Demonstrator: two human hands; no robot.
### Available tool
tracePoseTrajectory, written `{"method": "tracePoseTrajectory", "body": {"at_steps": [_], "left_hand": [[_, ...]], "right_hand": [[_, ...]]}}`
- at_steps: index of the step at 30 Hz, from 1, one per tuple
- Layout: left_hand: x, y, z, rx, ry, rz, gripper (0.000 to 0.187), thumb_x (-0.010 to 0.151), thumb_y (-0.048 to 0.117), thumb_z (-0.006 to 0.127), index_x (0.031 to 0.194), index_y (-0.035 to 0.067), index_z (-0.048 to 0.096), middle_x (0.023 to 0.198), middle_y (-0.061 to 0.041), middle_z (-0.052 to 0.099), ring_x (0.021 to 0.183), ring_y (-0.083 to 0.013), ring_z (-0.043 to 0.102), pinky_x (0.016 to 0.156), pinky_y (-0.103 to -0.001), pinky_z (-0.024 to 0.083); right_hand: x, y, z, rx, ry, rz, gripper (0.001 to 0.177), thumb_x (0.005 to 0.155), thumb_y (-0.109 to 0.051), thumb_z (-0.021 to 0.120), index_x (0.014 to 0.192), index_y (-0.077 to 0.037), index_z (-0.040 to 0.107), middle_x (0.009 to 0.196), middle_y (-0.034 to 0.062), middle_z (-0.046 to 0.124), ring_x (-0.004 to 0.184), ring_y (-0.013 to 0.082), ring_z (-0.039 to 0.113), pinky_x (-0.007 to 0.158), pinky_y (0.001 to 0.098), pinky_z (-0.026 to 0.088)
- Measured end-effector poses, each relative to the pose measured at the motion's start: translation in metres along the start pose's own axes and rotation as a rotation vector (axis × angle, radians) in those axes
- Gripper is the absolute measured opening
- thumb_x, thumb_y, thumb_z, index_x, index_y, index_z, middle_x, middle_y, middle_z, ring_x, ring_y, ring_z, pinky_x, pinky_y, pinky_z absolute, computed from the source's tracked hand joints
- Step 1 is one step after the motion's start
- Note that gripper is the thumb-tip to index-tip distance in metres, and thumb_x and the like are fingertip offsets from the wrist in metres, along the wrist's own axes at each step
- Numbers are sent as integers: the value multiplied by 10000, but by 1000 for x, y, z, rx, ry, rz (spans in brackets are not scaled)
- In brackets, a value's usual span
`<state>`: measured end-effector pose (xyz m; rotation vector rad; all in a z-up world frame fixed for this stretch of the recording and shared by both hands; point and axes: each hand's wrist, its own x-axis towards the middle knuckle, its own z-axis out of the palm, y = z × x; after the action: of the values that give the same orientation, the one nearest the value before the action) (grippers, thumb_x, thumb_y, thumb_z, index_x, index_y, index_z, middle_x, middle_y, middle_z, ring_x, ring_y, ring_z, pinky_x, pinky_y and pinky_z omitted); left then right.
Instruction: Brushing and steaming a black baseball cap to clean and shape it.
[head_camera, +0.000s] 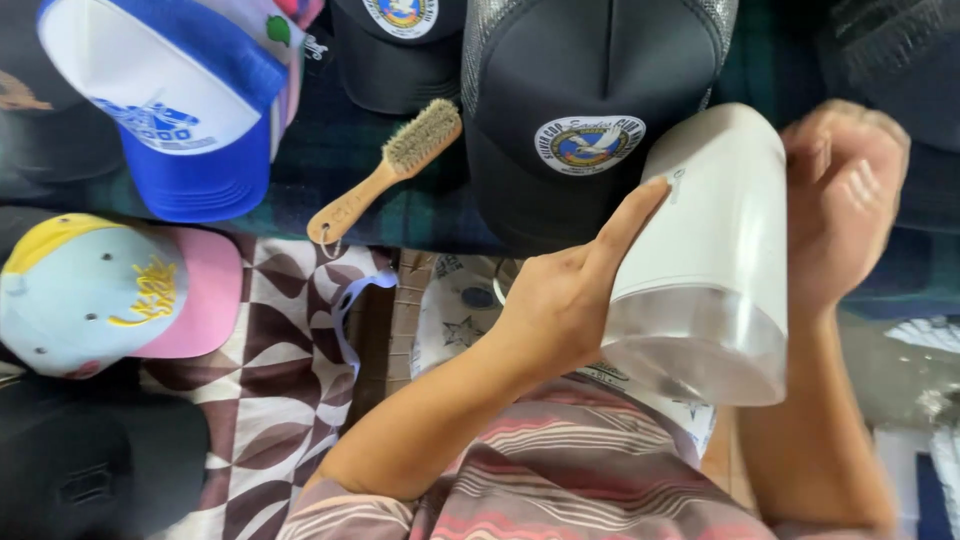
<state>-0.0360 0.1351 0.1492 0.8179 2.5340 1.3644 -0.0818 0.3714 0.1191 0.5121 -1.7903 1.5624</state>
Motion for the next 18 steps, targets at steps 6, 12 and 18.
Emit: {"method": "tracePoseTrajectory", "body": {"at_steps": [6, 12, 18], "left_hand": [[16, 9, 35, 36, 188, 197, 1058, 904, 329, 728, 1667, 93, 35, 1602, -188, 549, 1278, -351, 698, 920, -420, 565], [18, 23, 55, 152, 226, 469, 700, 1087, 123, 459, 1619, -126, 80, 1217, -308, 539, 986, -450, 528, 991, -502, 478], [36, 41, -43, 219, 467, 594, 302, 1103, 183, 632, 1371, 46, 597, 1283, -125, 711, 1216, -319, 752, 1130, -462, 622]], "right_hand": [[-29, 3, -8, 84, 110, 199, 436, 1039, -399, 537, 1204, 2, 490, 1117, 163, 480, 1027, 282, 526, 884, 383, 454], [-60, -7, 12, 253, 231, 385, 558, 891, -420, 658, 1264, -33, 512, 1057, 147, 570, 965, 258, 606, 778, 353, 516], [-93, -4, 1, 441, 355, 589, 729, 741, -427, 782, 1324, -64, 538, 995, 142, 660, 903, 244, 687, 672, 332, 577]]}}
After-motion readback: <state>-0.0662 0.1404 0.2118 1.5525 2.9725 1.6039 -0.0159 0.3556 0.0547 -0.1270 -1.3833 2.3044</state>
